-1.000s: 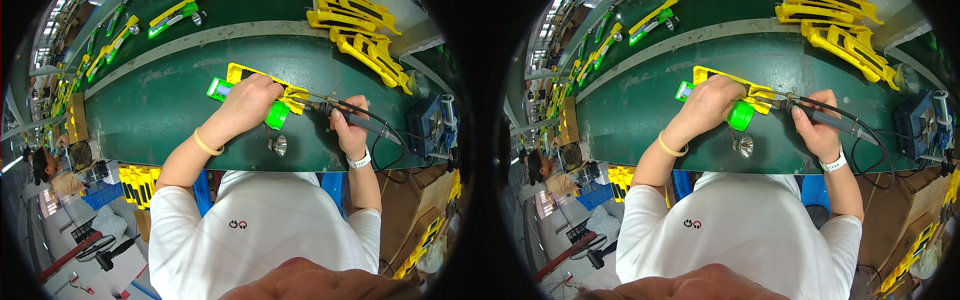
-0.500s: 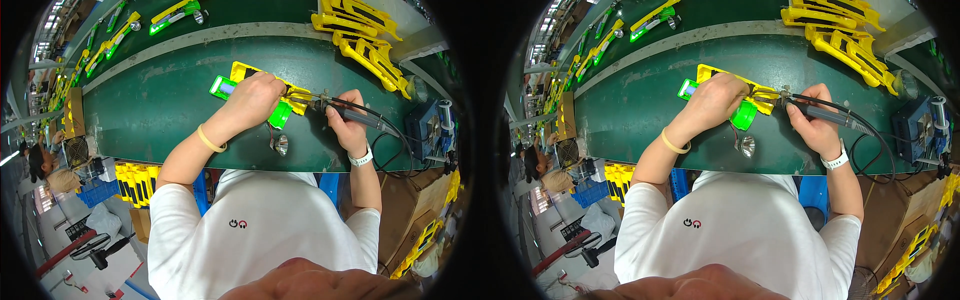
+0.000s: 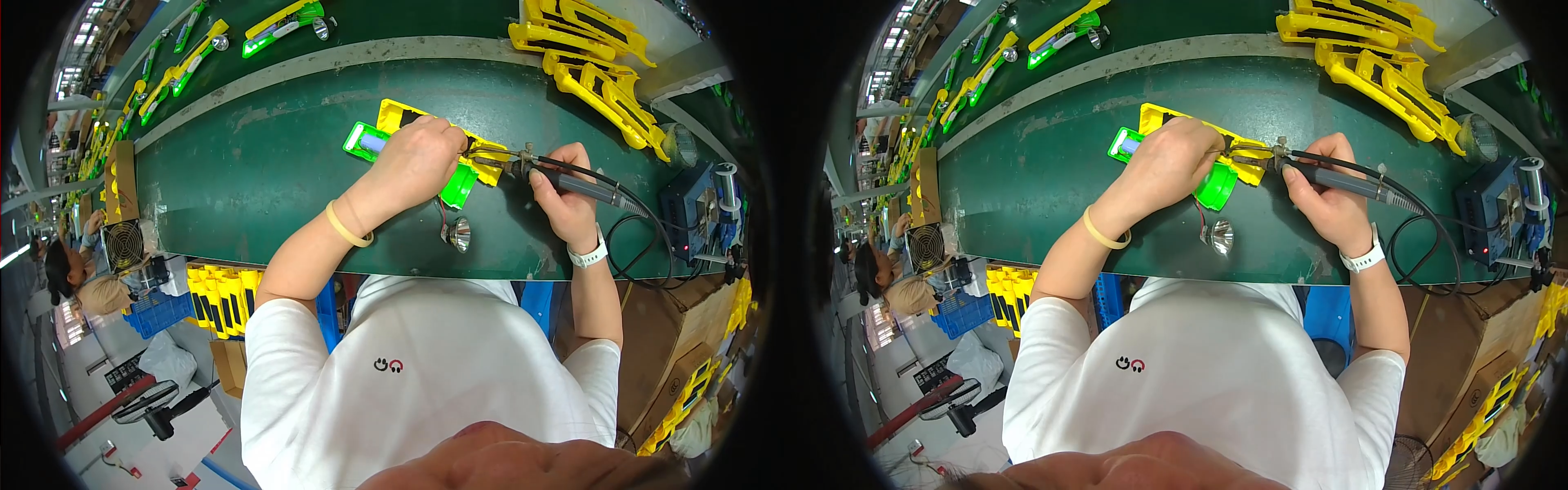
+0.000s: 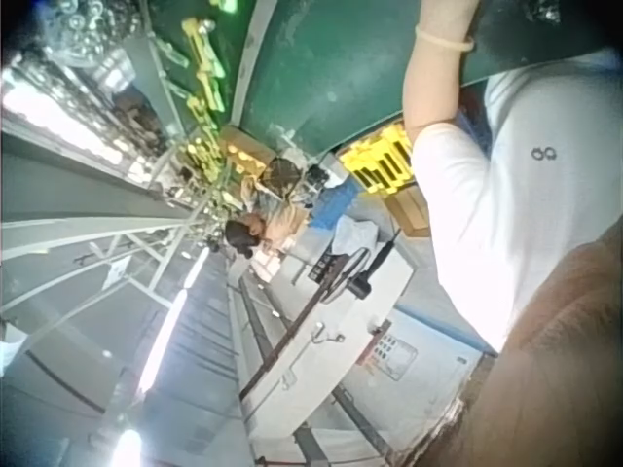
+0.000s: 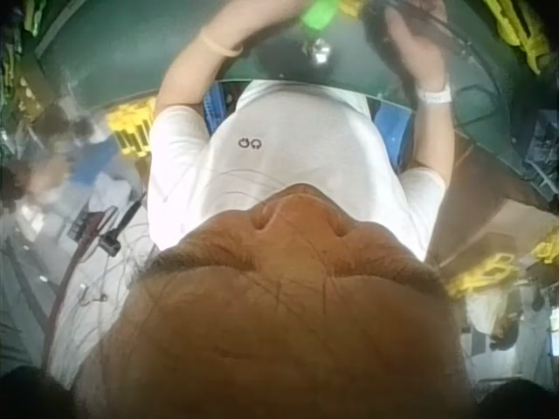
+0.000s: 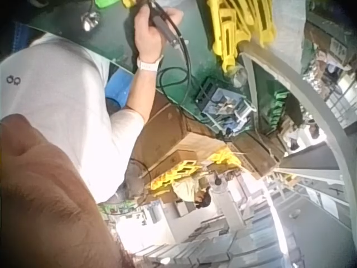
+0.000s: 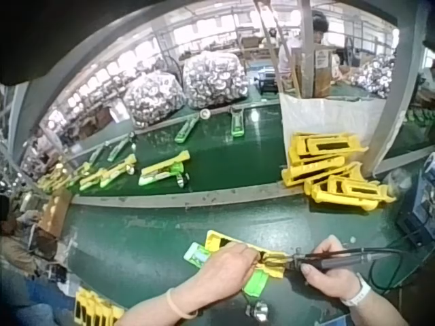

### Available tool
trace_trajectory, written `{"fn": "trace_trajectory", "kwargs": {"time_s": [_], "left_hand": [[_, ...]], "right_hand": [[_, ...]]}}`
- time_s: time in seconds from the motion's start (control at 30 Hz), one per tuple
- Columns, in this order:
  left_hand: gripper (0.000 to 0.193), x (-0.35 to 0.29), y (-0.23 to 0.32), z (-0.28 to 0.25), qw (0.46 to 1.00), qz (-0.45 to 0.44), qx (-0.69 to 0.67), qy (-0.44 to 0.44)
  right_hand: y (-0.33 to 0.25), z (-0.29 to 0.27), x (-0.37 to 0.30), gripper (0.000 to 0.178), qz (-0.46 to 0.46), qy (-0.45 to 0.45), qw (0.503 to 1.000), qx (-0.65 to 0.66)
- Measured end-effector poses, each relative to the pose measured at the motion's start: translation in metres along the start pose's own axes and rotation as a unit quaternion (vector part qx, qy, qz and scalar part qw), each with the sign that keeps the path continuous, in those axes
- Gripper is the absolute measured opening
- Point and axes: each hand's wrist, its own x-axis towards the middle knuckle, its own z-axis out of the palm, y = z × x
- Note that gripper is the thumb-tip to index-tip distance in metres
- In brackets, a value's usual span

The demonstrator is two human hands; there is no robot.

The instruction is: Soldering components and wires onto a circuit board for portable flashlight assembly.

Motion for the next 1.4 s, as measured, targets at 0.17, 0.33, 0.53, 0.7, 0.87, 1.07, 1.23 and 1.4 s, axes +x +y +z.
{"fn": "trace_trajectory", "kwargs": {"time_s": [0.17,0.33,0.53,0.7,0.87,1.07,1.23,1.4], "left_hand": [[0.007,0.002,0.000,0.002,1.000,-0.003,0.000,0.002],[0.008,0.002,0.000,0.003,1.000,-0.005,-0.002,0.002],[0.008,0.002,-0.001,0.005,1.000,0.013,0.001,0.009],[0.008,0.004,0.003,0.004,1.000,0.011,0.002,0.000],[0.007,-0.002,0.009,0.009,1.000,0.012,-0.004,-0.005],[0.008,-0.003,0.019,0.008,1.000,-0.026,0.001,-0.017],[0.014,-0.004,0.027,0.004,0.999,-0.052,0.017,0.002],[0.019,-0.010,0.030,-0.025,0.988,-0.106,-0.109,0.017]], "right_hand": [[-0.002,0.003,-0.003,0.023,0.059,-0.003,0.996,0.059],[0.003,-0.006,-0.013,0.023,-0.010,0.055,0.998,0.029],[-0.012,0.001,-0.011,0.024,0.018,0.114,0.973,0.199],[0.001,0.025,0.007,0.025,0.056,0.076,0.943,0.319],[0.004,0.023,0.004,0.024,0.077,0.070,0.946,0.308],[0.001,0.020,-0.001,0.023,0.090,0.075,0.944,0.309],[0.002,0.020,-0.002,0.023,0.099,0.077,0.941,0.316],[0.003,0.020,-0.004,0.021,0.092,0.068,0.950,0.291]]}}
